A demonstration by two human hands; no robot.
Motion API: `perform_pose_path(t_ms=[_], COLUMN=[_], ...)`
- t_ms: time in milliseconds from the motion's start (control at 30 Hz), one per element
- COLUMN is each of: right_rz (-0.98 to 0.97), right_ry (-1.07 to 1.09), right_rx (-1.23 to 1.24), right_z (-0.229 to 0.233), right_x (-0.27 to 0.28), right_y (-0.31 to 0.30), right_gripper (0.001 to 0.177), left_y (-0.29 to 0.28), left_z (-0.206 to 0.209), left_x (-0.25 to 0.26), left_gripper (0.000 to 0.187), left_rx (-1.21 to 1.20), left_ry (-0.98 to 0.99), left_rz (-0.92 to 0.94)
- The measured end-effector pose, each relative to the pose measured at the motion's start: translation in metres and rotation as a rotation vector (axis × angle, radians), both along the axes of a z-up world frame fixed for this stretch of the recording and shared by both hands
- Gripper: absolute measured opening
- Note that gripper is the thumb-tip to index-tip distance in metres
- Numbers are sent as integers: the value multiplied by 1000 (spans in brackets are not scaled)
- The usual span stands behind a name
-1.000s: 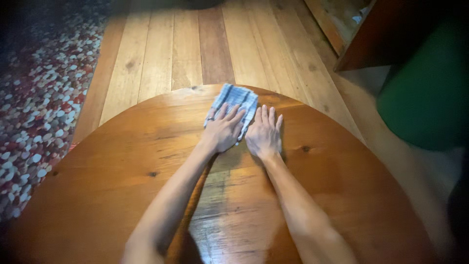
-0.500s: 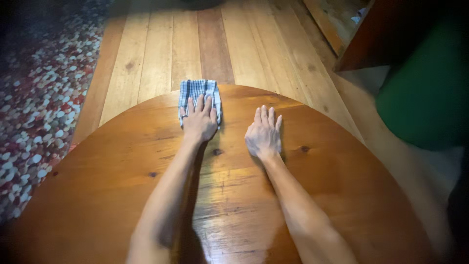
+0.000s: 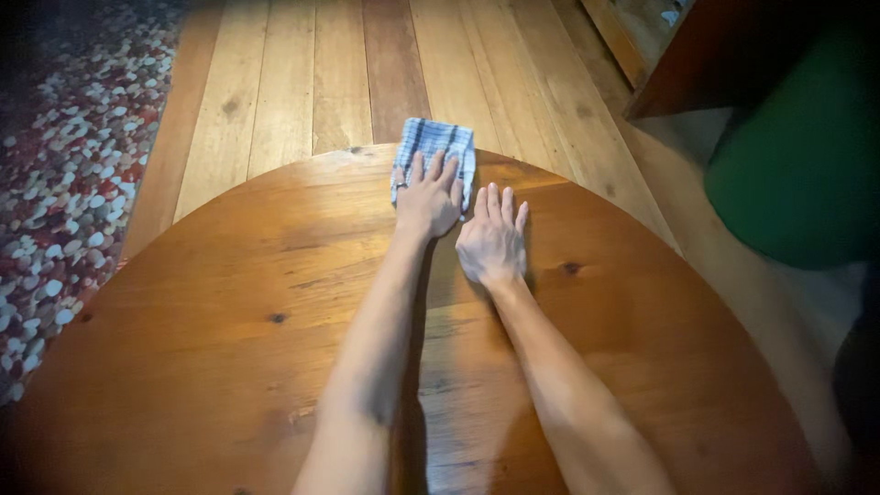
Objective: The person wipes a round wooden table with a cloth, then places the cloth on a plastic stool. The person opens a glass cabinet, retrieves a white plate, and holds it.
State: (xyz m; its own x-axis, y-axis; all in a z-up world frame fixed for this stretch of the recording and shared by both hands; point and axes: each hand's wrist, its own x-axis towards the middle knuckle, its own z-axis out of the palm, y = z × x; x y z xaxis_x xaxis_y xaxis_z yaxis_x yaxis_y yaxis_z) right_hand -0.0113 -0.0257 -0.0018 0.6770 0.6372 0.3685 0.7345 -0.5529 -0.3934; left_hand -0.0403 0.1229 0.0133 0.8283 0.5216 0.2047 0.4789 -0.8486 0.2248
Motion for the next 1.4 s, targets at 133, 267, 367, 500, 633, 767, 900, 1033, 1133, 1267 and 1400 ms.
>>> perform_pose_path(t_ms=[133,267,367,500,633,767,900,1033,1133,1267,1400], right_rz=[1,5,-1,0,1,5,5,7,8,-1,4], right_ry=[5,12,3,-4,33,15,7,-2,-21,-18,4], right_rx=[-19,-26,-37,-26,-17,-63,-22,-26,-41,-57,-62], right_z=[3,3,3,2,3,4,2,1,1,2,3], right_x=[1,-1,0,-1,-1,1,0,1,1,0,-1], right_y=[0,0,1,1,1,0,1,1,1,0,1], right_gripper=[61,61,60,61,61,60,60,60,60,60,61], left_y=[31,48,36,7,-24,-18,7,36,49,39,17], left_z=[1,7,8,8,8,15,14,13,12,5,1], left_x=[-13,-63,-95,-99,-70,-32,-11,-26,-58,-101,-110], left_gripper=[62,63,63,62,59,56,59,61,62,61,58], left_rx=[16,5,43,55,37,22,-16,-3,-14,20,216], left_ry=[26,85,89,139,125,85,58,42,58,73,-57], left_rz=[113,264,239,91,-111,-155,-50,78,165,167,-25])
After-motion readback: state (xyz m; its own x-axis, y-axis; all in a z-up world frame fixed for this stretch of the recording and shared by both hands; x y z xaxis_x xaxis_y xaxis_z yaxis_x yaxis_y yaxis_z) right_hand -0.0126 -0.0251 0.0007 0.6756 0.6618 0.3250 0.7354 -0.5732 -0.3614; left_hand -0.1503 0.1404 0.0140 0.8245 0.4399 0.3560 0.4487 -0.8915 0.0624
